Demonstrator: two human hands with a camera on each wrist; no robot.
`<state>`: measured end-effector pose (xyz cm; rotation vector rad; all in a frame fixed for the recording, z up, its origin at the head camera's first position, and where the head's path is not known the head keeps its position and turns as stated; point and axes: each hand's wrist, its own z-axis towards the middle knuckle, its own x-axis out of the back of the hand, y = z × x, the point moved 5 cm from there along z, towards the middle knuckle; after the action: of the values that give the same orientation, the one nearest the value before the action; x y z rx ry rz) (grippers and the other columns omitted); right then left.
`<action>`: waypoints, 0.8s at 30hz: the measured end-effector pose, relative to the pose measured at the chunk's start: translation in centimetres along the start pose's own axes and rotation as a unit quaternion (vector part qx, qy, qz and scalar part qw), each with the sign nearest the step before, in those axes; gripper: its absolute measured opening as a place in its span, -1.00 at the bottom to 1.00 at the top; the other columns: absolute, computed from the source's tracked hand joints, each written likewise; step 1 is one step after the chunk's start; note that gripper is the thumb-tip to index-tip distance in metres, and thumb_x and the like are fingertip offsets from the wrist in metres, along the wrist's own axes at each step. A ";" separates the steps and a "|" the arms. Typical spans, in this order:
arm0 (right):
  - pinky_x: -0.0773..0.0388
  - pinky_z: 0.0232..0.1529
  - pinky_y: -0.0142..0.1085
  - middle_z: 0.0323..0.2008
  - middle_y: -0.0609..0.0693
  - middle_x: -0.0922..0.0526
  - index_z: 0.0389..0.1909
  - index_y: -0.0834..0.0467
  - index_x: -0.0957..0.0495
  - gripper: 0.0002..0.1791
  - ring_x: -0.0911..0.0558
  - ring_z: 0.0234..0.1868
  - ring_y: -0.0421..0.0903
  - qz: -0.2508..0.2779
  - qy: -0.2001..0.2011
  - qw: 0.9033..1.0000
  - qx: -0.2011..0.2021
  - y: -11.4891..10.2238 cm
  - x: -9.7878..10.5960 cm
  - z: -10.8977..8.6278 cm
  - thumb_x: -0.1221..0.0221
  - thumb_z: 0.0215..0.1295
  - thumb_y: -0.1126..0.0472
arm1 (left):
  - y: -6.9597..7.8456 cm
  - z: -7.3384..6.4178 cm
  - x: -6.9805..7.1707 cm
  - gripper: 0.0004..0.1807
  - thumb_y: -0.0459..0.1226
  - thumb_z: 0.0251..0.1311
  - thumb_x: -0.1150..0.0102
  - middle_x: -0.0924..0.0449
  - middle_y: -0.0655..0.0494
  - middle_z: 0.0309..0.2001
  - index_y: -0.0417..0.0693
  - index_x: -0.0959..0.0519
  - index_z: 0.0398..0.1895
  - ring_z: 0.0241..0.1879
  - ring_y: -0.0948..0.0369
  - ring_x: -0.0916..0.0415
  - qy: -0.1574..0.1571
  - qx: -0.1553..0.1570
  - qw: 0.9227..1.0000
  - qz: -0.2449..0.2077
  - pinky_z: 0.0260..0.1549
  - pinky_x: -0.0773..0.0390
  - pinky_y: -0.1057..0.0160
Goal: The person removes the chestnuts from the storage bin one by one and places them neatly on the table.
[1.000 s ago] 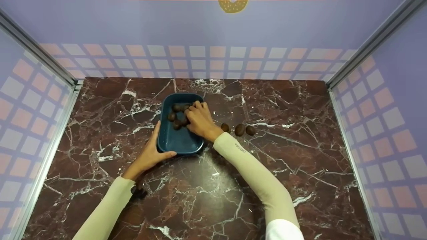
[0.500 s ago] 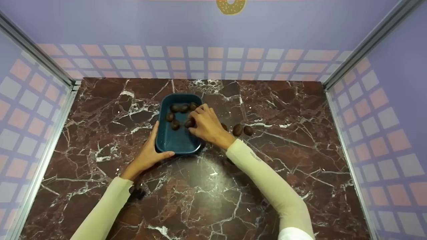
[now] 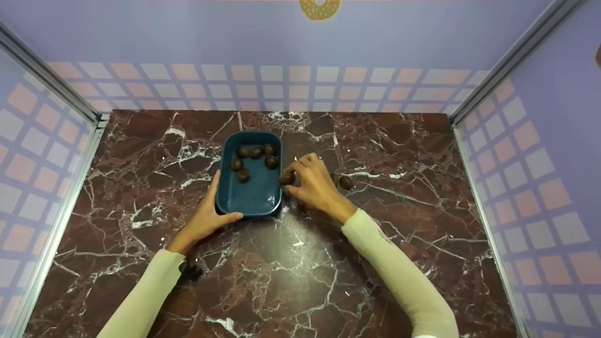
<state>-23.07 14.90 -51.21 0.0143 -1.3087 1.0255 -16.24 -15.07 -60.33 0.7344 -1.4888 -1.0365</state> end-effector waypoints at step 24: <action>-0.43 0.15 0.16 -0.13 0.21 -0.73 -0.06 0.29 -0.78 -0.58 -0.52 0.04 0.26 -0.005 0.013 0.996 -0.084 4.3 -0.4 -7.5 -0.66 0.05 0.31 | 0.0 -0.2 -0.1 0.57 0.18 0.07 -0.71 0.28 -0.10 0.82 0.10 0.30 0.86 0.75 -0.28 0.51 -0.001 0.014 1.000 0.003 0.67 0.32 -0.35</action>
<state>-19.91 21.23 -56.17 -0.1195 -1.3666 0.9002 -16.07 -15.04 -60.37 0.7487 -1.5086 -1.0141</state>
